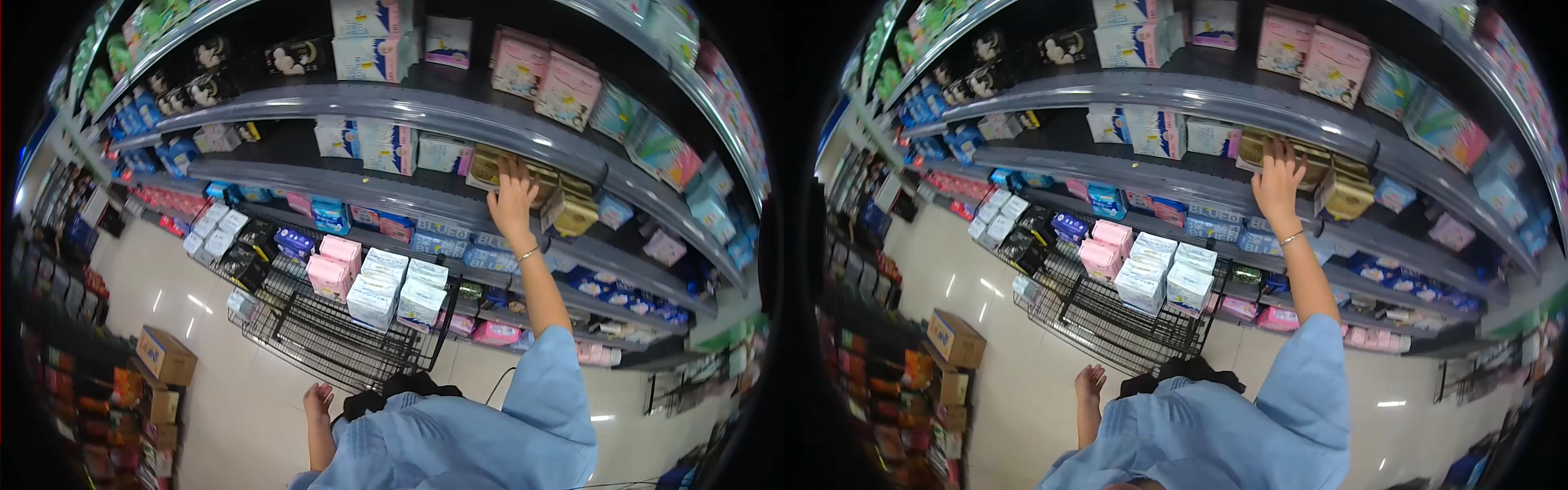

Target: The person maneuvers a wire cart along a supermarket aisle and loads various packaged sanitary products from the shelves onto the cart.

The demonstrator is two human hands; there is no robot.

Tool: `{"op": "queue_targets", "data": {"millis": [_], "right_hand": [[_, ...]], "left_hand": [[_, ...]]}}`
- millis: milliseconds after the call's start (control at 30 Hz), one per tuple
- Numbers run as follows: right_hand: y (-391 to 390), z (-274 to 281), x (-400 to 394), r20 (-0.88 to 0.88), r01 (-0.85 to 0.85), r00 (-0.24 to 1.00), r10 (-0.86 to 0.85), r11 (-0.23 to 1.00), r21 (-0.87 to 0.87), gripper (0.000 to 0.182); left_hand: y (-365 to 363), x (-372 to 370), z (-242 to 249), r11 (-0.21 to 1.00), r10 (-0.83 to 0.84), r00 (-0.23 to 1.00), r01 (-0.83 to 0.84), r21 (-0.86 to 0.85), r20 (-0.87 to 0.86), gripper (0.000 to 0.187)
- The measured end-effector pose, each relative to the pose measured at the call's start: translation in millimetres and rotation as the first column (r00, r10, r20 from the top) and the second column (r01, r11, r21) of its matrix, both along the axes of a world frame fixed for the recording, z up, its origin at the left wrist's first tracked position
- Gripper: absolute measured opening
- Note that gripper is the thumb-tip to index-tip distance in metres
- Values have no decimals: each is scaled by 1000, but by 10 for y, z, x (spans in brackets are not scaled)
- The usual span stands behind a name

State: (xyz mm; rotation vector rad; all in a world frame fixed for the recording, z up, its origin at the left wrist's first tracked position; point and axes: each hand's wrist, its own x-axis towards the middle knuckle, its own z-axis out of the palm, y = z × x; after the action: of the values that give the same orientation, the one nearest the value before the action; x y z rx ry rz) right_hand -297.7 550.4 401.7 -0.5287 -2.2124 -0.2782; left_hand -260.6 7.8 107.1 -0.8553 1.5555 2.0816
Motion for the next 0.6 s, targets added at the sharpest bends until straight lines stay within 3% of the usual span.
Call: {"op": "queue_targets", "data": {"millis": [67,200,333,367,467,533,600], "right_hand": [[160,41,-151,116,42,993,-36,998,-44,69],[195,-57,-263,118,39,993,-30,997,-69,79],[111,-98,-200,132,39,991,-25,994,-104,72],[98,-112,-193,53,11,999,-8,999,-53,64],[98,-92,-123,72,-83,994,82,996,21,59],[-39,-79,23,81,-95,992,98,995,-44,56],[-334,75,218,-59,-279,958,282,959,49,54]], "left_hand": [[294,248,211,1000,2,1000,-2,6,-23,28],[459,661,307,997,71,996,-72,-22,-47,27],[283,879,325,981,171,985,-169,-95,7,28],[234,916,297,977,186,983,-183,-111,10,29],[210,968,250,976,191,982,-189,-106,8,30],[271,952,312,981,184,983,-183,-67,3,29],[302,954,297,990,131,991,-132,-40,-15,29]]}}
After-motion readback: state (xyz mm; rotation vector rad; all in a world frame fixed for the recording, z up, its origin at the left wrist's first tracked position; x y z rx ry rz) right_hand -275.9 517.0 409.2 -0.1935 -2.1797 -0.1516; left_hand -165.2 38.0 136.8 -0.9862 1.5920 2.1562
